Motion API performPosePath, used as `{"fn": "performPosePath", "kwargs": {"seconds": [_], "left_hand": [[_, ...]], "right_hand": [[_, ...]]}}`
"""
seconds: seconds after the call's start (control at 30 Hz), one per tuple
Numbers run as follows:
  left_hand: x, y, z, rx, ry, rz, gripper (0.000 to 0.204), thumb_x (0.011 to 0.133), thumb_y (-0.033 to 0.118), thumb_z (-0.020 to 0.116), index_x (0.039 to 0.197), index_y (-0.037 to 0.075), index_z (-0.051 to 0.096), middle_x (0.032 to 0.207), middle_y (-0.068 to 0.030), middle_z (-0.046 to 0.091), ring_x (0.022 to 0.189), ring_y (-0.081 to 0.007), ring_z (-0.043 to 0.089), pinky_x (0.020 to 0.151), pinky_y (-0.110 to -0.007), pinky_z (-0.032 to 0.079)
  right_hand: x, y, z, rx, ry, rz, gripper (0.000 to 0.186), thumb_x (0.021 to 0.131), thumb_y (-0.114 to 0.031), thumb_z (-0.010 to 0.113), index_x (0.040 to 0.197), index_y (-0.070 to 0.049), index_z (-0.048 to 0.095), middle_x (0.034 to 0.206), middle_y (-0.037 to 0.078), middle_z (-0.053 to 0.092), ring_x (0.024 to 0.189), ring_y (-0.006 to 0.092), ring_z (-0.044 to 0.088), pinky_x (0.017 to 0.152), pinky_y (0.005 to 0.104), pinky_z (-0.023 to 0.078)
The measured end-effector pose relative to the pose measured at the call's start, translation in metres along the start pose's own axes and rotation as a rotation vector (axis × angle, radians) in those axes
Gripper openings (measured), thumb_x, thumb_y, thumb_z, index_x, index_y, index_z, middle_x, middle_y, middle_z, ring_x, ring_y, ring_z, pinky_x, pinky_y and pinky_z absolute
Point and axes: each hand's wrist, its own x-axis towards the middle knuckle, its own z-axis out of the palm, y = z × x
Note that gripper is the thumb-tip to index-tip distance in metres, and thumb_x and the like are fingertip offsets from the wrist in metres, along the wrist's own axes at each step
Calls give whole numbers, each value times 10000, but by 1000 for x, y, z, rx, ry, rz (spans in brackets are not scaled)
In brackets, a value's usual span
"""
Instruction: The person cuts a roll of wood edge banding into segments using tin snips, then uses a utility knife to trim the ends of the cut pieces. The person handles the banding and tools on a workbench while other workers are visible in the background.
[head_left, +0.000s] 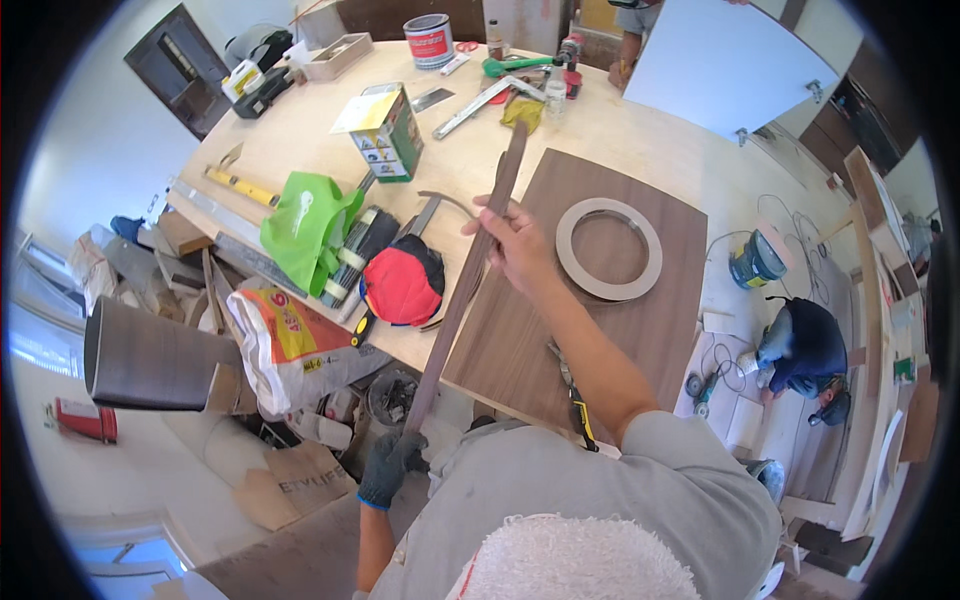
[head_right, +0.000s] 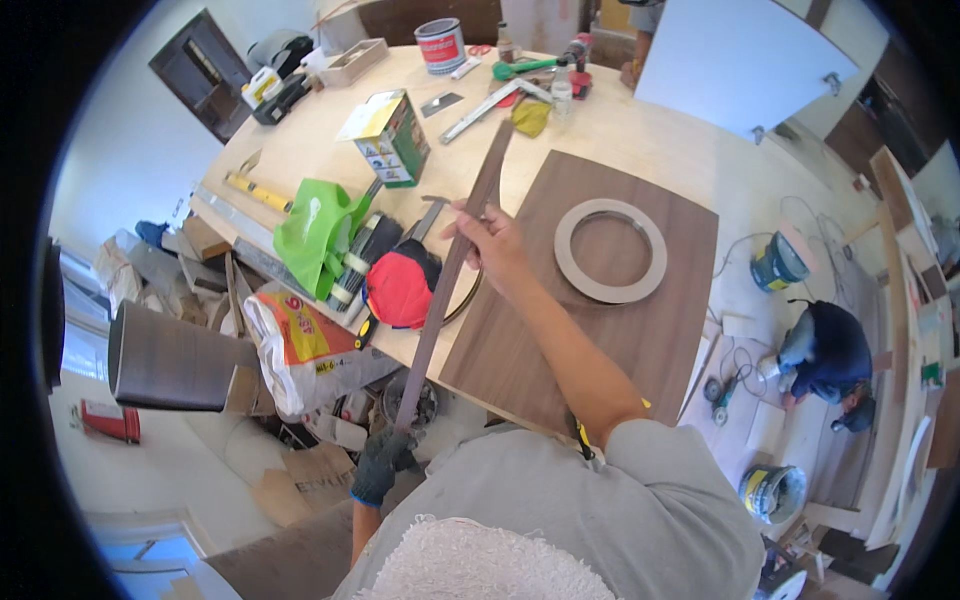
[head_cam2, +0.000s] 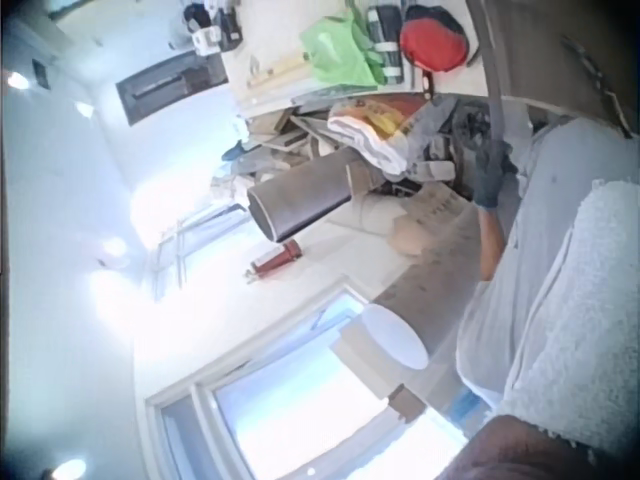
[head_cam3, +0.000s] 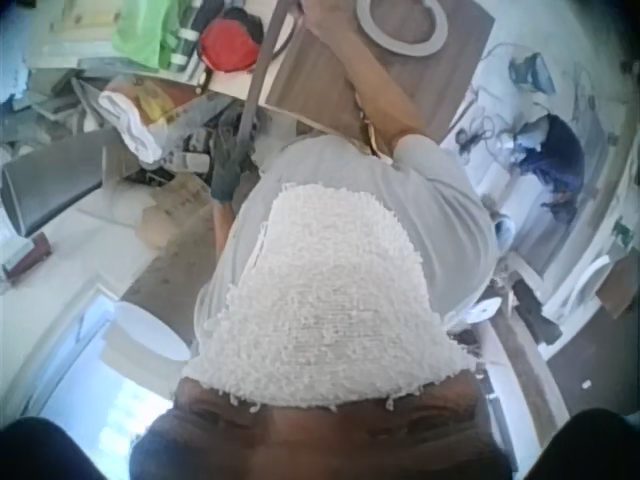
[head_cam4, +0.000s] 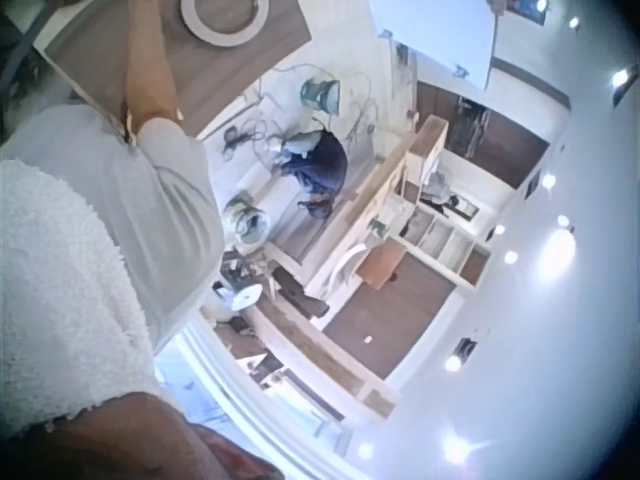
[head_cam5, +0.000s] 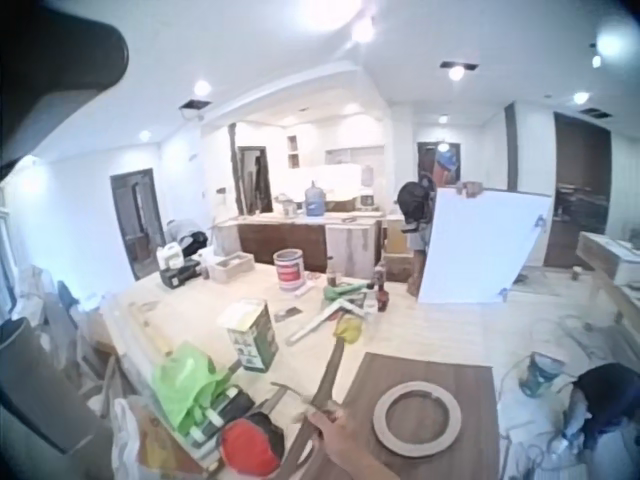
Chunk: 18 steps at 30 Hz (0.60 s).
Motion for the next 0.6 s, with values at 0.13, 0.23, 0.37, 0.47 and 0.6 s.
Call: {"fn": "performPosePath", "kwargs": {"seconds": [0.13,0.23,0.37,0.47,0.6], "left_hand": [[2,-27,-24,62,0,-34,302,968,288,570,922,3,657,673,-40,547,583,-133,562,568,-318,536],[11,-36,-37,67,-34,-88,301,969,291,568,928,6,654,673,-26,527,576,-123,531,575,-330,555],[22,-36,-41,158,-68,-95,296,971,299,572,939,14,649,672,-11,507,569,-111,507,585,-330,568],[33,-44,-44,192,-71,-103,295,970,304,577,944,19,647,668,-3,500,566,-105,502,582,-325,568],[39,-46,-48,255,-63,-92,289,973,309,576,944,30,645,663,0,501,565,-103,504,569,-321,561]], "right_hand": [[20,-16,-31,114,62,-95,294,1000,-213,605,1230,-28,608,890,83,730,490,7,463,421,157,341],[20,-27,-43,-7,113,-136,309,993,-221,619,1237,-33,619,887,69,734,520,-6,472,421,168,338],[9,-42,-59,-89,242,-141,297,986,-229,633,1222,-50,645,875,48,734,611,-2,517,522,192,408],[1,-49,-74,-95,259,-149,304,987,-234,628,1223,-43,642,889,49,735,681,19,555,613,212,451],[-10,-52,-85,-14,206,-144,328,1004,-204,584,1272,-15,567,989,94,729,776,82,603,686,252,483]]}}
